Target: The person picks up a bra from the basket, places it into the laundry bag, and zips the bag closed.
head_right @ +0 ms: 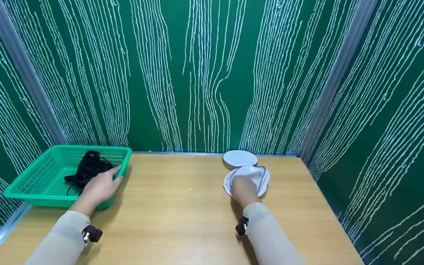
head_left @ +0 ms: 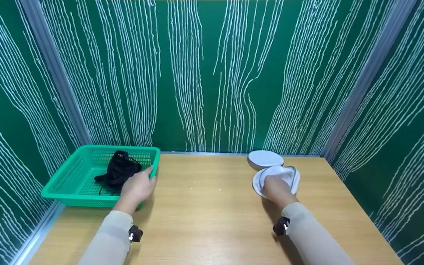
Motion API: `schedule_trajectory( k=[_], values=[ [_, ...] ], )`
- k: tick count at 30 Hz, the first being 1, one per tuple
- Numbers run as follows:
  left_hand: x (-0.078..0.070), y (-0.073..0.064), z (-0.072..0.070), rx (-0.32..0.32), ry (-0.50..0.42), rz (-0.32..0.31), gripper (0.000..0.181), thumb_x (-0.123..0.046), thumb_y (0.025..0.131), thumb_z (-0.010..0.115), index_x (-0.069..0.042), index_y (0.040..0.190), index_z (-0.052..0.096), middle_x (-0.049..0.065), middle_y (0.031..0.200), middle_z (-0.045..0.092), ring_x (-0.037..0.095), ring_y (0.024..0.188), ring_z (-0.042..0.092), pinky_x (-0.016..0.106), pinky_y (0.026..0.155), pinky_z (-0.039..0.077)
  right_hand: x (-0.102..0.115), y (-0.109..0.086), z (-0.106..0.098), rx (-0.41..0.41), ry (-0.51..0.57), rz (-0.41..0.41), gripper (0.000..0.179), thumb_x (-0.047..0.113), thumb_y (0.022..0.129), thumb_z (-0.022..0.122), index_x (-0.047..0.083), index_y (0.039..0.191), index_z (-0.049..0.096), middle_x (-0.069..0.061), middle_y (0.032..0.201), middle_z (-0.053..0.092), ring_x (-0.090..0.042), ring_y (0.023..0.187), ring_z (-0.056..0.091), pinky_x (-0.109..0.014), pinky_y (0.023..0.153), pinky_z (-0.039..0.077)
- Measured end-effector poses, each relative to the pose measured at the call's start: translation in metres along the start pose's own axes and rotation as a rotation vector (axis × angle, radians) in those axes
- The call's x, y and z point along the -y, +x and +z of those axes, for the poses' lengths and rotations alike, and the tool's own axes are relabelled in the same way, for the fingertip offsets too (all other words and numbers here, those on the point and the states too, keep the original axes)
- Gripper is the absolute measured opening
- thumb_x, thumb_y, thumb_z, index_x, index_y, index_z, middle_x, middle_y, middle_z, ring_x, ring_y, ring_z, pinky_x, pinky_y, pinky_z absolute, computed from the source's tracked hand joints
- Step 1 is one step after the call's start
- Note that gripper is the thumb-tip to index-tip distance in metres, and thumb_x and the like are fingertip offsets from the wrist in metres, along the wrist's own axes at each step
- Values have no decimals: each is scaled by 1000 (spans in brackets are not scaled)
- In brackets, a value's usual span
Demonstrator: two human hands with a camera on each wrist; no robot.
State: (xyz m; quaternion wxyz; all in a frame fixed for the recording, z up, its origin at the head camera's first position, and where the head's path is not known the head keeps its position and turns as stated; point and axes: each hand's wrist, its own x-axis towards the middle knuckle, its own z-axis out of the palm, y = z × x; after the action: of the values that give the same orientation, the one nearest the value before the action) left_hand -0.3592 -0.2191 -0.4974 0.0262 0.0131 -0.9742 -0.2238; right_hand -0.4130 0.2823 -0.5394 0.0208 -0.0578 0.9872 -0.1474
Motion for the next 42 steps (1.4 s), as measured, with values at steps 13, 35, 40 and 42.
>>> schedule_trajectory(
  k=[13,35,40,42],
  values=[
    [2,1,-1,8,5,14,60,-36,120,49,-13,175,44,25,167,58,51,140,67,70,115,55,21,0,8,-63,-110,-54,9,6,99,73,4,91,73,-13,87,74,-30,80,68,-54,81,62],
    [4,1,-1,31,-3,-7,61,-39,121,46,-14,177,41,26,170,55,51,137,69,72,115,53,69,-3,20,24,-143,-86,5,7,104,71,7,99,74,-8,87,71,-26,77,63,-45,82,61],
    [4,1,-1,22,4,5,61,-38,120,46,-13,176,42,26,169,56,53,143,64,72,117,52,79,-5,24,-25,-174,-149,9,4,100,70,6,92,73,-9,84,73,-27,74,66,-48,76,63],
    [4,1,0,18,7,8,61,-37,120,47,-13,175,43,26,169,56,53,143,64,72,117,53,82,-5,26,-69,-192,-196,12,2,96,71,6,85,70,-11,81,73,-27,70,67,-50,71,64]
  ],
)
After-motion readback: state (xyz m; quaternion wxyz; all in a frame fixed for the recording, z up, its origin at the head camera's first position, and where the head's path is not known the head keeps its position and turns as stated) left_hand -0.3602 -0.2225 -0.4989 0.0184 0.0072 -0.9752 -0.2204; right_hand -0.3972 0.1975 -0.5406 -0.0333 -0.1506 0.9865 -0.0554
